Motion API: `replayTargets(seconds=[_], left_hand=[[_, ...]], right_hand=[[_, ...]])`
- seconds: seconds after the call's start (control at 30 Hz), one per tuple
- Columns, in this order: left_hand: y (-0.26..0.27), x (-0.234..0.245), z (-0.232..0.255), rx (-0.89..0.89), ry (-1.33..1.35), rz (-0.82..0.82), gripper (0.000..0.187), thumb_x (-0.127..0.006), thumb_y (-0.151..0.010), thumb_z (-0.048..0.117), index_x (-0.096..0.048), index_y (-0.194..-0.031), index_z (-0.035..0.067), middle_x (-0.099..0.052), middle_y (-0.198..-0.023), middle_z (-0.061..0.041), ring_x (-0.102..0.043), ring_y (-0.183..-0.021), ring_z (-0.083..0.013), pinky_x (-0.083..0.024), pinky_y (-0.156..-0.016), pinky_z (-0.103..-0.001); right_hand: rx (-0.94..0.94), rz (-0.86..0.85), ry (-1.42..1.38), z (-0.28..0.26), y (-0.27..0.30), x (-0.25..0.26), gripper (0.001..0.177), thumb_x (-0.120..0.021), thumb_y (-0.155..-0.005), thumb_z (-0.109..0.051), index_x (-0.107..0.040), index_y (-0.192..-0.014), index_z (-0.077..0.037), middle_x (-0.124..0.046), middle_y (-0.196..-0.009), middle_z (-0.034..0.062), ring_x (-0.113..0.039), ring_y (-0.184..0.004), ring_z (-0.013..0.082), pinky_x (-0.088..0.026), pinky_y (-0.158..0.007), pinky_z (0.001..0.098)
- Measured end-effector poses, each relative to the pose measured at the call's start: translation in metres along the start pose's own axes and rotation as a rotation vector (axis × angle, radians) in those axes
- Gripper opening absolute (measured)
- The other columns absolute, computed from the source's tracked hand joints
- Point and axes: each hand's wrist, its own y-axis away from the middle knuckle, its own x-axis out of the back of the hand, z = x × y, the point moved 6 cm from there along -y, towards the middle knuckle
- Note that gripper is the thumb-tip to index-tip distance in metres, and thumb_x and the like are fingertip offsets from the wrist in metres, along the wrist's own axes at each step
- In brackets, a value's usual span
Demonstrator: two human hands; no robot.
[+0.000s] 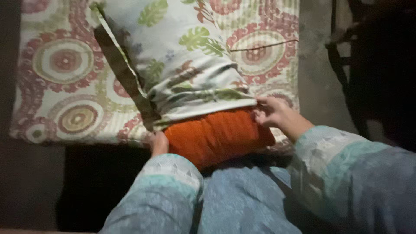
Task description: The person removes a blue patterned pillowcase from an orange pillow, then places a white pillowcase with green leaf patterns onto the same pillow. They adjust the cover to fit snugly and smooth the surface.
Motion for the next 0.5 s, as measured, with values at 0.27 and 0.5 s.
replayTargets(seconds=[0.27,0.5], left_hand=[[0.057,-0.002,0.025,-0.112,0.275,-0.283,0.034,-0.047,-0.089,0.016,-0.07,-0.105,-0.002,-0.071,-0.097,-0.021,-0.065,-0.091,-0.0356,-0.049,-0.083,-0.045],[0.156,-0.013,0.117,-0.174,0.135,-0.429,0.034,-0.049,-0.098,0.031,-0.069,-0.108,0.006,-0.068,-0.084,-0.021,-0.065,-0.075,-0.0334,-0.049,-0.069,-0.049]], right_hand=[[0.517,0.081,0.965,-0.014,0.023,0.008,0.042,-0.055,-0.102,-0.041,-0.068,-0.108,-0.001,-0.062,-0.091,0.0109,-0.056,-0.077,0.022,-0.049,-0.07,0.0402],[-0.067,0.158,0.222,0.09,0.095,0.022,0.123,-0.069,-0.074,-0.079,-0.014,-0.168,-0.021,-0.02,-0.164,0.0326,-0.027,-0.143,0.0587,-0.039,-0.103,0.0708]])
